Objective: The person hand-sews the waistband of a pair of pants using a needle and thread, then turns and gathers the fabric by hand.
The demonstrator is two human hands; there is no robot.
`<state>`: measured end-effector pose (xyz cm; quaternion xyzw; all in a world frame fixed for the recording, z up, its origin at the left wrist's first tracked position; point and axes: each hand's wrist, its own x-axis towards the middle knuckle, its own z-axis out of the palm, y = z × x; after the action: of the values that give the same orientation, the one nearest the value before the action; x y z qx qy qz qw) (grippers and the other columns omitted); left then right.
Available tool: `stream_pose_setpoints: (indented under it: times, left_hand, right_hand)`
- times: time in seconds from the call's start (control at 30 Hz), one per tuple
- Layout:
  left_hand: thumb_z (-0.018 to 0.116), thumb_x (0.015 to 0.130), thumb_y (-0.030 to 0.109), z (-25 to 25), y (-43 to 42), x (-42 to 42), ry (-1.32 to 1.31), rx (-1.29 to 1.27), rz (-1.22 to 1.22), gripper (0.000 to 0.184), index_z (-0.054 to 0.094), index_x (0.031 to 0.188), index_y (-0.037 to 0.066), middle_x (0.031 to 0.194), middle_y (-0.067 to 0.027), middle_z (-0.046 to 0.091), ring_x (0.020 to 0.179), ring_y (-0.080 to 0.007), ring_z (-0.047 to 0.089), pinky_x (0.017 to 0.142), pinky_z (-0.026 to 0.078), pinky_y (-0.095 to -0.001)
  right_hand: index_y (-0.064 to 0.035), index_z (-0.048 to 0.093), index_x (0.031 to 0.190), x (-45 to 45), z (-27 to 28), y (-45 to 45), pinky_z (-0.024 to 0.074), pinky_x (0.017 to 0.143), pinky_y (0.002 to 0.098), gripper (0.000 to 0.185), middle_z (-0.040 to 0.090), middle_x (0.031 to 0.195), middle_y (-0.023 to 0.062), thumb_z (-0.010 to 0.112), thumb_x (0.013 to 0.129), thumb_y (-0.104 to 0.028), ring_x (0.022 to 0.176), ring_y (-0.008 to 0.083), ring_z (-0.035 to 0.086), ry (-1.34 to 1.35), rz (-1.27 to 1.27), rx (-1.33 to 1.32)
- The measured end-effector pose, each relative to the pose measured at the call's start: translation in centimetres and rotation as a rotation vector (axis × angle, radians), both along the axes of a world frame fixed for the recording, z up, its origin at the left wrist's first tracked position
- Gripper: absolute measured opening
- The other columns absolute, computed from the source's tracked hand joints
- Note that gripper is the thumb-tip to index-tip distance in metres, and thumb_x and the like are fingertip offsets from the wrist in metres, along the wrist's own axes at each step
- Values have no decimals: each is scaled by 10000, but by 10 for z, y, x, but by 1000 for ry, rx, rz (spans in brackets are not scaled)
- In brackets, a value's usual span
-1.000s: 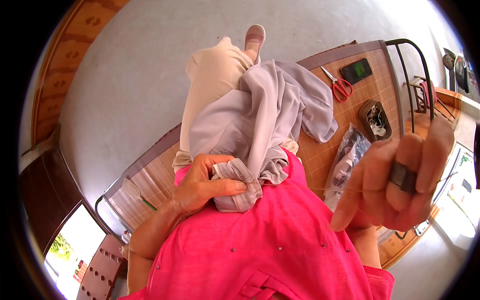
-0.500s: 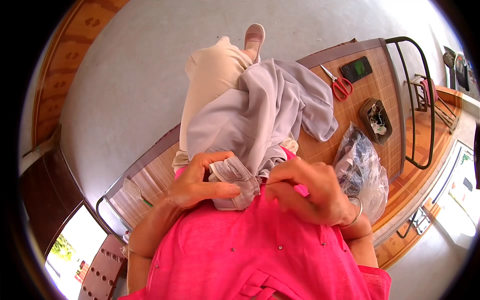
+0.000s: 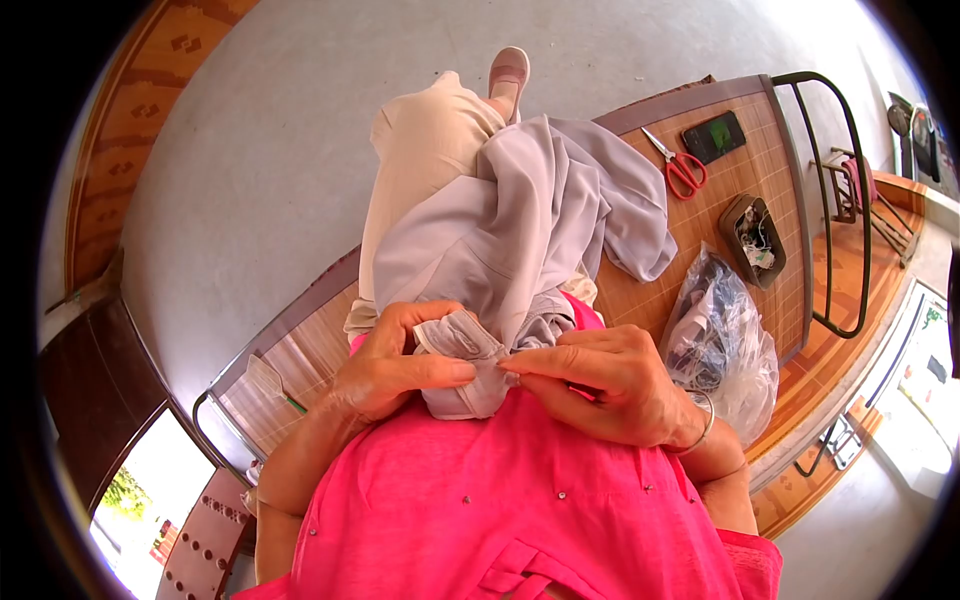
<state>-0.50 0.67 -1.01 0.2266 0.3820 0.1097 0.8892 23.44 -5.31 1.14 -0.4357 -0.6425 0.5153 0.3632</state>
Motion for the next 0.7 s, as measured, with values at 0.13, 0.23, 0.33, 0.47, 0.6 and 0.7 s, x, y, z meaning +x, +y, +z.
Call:
stream_pose_setpoints:
  times: [0.13,0.23,0.33,0.47,0.6,0.7]
  left_hand:
    - [720,775,25,2,0,1,24,-20,1,341,637,1102,-24,996,-46,666,920,-101,617,855,475,-255]
    - [727,765,28,0,0,0,11,-10,-2,346,640,1096,-22,997,-41,665,920,-97,615,857,471,-251]
    - [732,759,30,1,1,2,14,-4,-8,321,651,1067,-12,976,-29,658,908,-93,611,841,468,-248]
    - [734,758,40,0,2,2,-9,29,-28,272,662,1018,2,935,-10,640,881,-85,599,815,462,-248]
    - [737,762,53,4,2,5,-8,32,-24,247,664,994,8,918,-4,630,865,-81,592,802,458,-248]
    - [739,763,59,3,2,5,-2,43,-27,245,663,991,8,912,-4,629,858,-80,588,796,457,-247]
  right_hand:
    - [15,669,1094,1,1,1,482,535,347,279,631,699,144,659,816,41,589,262,632,61,2,-60]
    - [12,672,1097,1,-1,0,486,543,343,280,645,721,153,656,818,44,603,266,641,83,-4,-75]
    - [10,676,1096,1,-2,-2,487,546,342,282,648,724,152,651,818,49,607,265,645,86,-11,-93]
    - [6,678,1100,1,-3,-3,489,553,343,289,651,727,150,647,816,53,615,264,650,86,-6,-113]
    - [6,678,1101,1,-1,-1,493,562,344,291,656,739,152,645,816,54,628,265,655,86,-2,-115]
    - [7,677,1102,2,-1,-2,495,567,344,291,659,748,154,644,817,55,635,267,657,87,0,-112]
